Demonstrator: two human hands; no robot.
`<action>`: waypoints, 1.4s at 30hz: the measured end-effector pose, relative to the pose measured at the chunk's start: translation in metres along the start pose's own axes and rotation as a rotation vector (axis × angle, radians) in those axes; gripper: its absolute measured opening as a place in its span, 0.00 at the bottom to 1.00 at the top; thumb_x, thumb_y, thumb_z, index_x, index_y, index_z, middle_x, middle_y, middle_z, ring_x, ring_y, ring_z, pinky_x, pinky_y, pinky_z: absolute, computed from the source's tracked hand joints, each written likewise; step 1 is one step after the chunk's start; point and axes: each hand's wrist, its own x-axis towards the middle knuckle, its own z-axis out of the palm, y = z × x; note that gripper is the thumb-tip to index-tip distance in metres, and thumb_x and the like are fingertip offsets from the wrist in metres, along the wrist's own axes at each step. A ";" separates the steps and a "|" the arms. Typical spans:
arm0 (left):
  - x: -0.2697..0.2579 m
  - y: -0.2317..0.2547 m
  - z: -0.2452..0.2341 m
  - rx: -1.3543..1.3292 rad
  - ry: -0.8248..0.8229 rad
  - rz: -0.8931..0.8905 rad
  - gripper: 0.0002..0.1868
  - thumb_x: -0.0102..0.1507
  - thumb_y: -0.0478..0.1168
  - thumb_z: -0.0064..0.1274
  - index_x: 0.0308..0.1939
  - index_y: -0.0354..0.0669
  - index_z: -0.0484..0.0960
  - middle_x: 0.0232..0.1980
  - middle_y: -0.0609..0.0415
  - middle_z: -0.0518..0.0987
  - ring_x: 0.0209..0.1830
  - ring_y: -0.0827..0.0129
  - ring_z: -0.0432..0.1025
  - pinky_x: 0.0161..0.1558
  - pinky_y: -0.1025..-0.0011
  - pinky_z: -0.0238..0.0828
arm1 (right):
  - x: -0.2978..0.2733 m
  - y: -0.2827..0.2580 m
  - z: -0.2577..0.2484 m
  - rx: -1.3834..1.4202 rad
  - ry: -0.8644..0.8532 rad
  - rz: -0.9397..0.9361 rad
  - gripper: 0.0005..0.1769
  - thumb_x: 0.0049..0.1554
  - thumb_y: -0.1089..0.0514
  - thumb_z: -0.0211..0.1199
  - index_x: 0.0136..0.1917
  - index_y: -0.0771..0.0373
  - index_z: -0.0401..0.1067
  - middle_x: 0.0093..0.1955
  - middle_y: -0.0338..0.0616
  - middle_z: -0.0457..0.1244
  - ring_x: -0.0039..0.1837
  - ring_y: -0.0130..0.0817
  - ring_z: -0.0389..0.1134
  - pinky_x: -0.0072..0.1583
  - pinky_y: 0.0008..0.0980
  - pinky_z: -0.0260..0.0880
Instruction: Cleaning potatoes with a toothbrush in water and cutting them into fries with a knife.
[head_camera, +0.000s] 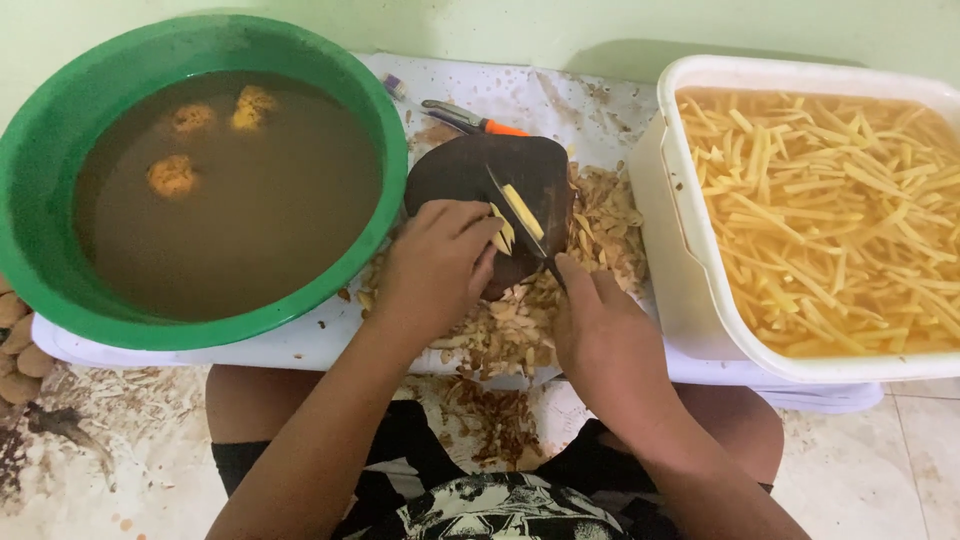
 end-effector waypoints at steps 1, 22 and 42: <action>0.001 -0.002 0.001 0.002 -0.001 0.000 0.12 0.65 0.39 0.58 0.51 0.42 0.84 0.50 0.51 0.78 0.56 0.56 0.74 0.49 0.61 0.75 | 0.000 -0.001 -0.003 0.002 0.001 0.000 0.27 0.59 0.63 0.60 0.72 0.62 0.68 0.47 0.56 0.69 0.43 0.47 0.75 0.41 0.41 0.79; 0.027 -0.021 -0.013 0.189 -0.225 0.228 0.02 0.63 0.36 0.60 0.35 0.47 0.84 0.30 0.56 0.77 0.32 0.65 0.73 0.33 0.69 0.73 | -0.009 0.003 -0.013 0.065 -0.060 0.144 0.25 0.60 0.58 0.58 0.71 0.57 0.69 0.50 0.50 0.67 0.48 0.48 0.75 0.46 0.42 0.78; 0.029 -0.012 -0.030 0.171 -0.085 0.394 0.07 0.63 0.31 0.61 0.42 0.45 0.80 0.42 0.54 0.80 0.51 0.62 0.78 0.50 0.69 0.77 | -0.007 0.004 -0.015 0.016 -0.022 0.102 0.26 0.56 0.60 0.63 0.69 0.58 0.71 0.50 0.57 0.66 0.50 0.55 0.73 0.48 0.48 0.72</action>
